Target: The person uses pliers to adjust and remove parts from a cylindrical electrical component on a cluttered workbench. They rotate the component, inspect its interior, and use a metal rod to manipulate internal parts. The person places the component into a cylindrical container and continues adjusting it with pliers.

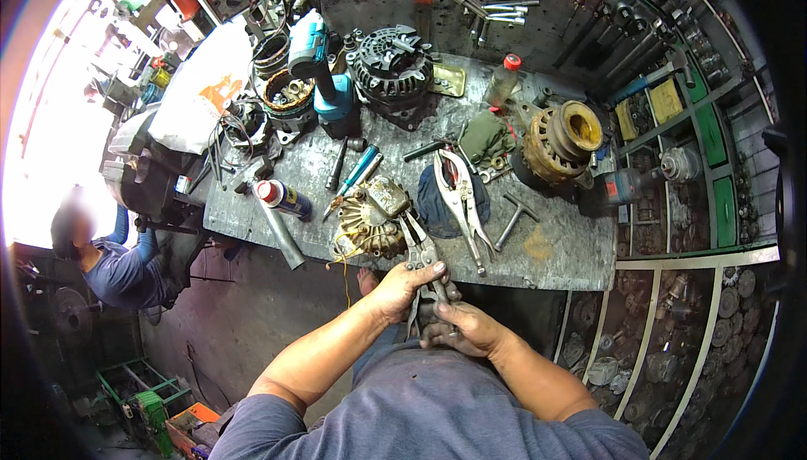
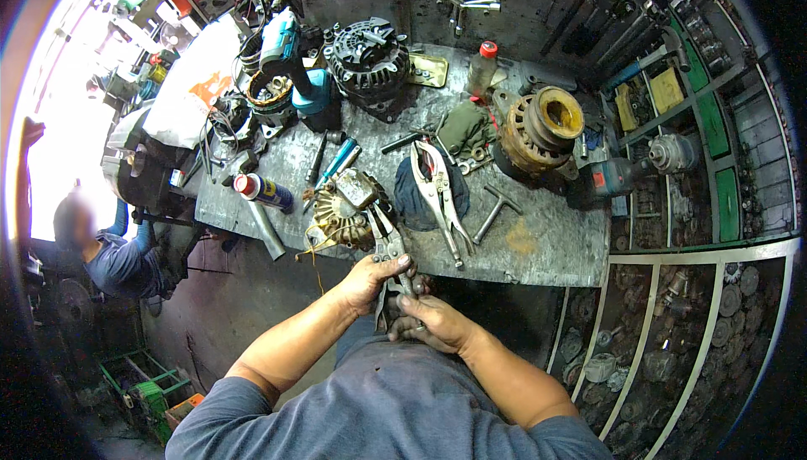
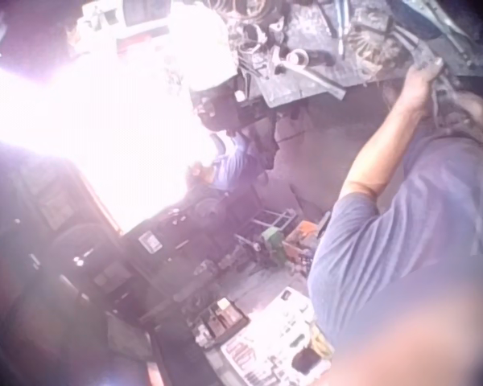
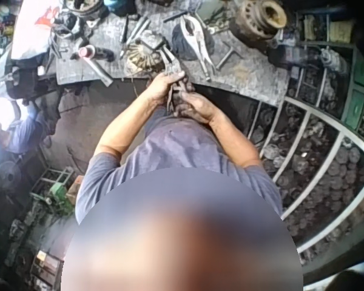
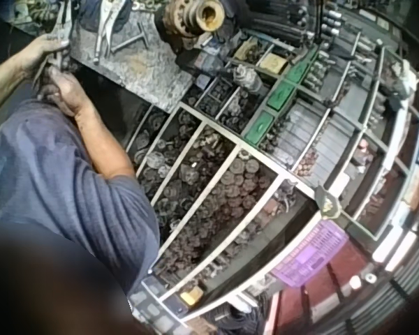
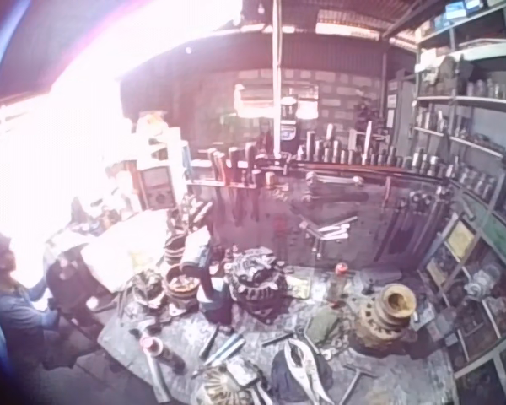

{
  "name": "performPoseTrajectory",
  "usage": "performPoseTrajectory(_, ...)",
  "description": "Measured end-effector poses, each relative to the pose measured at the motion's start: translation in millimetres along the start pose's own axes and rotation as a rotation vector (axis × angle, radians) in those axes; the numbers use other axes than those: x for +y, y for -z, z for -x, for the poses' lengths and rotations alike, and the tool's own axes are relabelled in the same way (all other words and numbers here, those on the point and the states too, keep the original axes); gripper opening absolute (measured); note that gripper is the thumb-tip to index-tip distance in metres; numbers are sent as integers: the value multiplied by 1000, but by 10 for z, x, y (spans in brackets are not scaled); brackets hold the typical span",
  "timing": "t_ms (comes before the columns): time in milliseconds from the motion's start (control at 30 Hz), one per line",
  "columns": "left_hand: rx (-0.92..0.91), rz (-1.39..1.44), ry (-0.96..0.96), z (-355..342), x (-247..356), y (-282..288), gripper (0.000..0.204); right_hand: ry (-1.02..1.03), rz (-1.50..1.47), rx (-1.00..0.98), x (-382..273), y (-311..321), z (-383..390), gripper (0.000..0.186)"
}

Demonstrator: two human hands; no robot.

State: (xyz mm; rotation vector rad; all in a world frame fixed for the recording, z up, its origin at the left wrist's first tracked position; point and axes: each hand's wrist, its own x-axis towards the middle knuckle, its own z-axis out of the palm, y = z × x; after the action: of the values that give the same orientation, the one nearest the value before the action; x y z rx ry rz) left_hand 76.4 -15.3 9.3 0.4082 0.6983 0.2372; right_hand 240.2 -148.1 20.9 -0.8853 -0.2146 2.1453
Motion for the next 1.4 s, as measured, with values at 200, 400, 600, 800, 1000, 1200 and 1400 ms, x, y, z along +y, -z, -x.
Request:
performPoseTrajectory(200, 70, -25, -29, 27, -35, 24, 31, -94, 197, -108, 75, 316, 262, 41)
performPoseTrajectory(400, 85, -25, -32, 37, -28, 11, 28, 46, 744, 282, 218, 152, 184, 40)
performPoseTrajectory(600, 97, -1, -18, 59, -34, 4, 27, 175, 1118, 479, 231, 17, 267, 50)
performPoseTrajectory(800, 86, -10, -25, 43, -37, 27, 26, 69, 6, -39, 236, 182, -29, 46)
performPoseTrajectory(1000, 52, -12, -22, 2, -59, 115, 26, 76, 343, 148, 167, 19, -75, 46)
performPoseTrajectory(1200, 20, -31, -36, -40, -101, 124, 33, 161, 1080, 502, 241, -39, 350, 44)
performPoseTrajectory(1400, -18, -52, -54, 16, -69, 129, 34, 109, 239, 87, 369, 225, 237, 44)
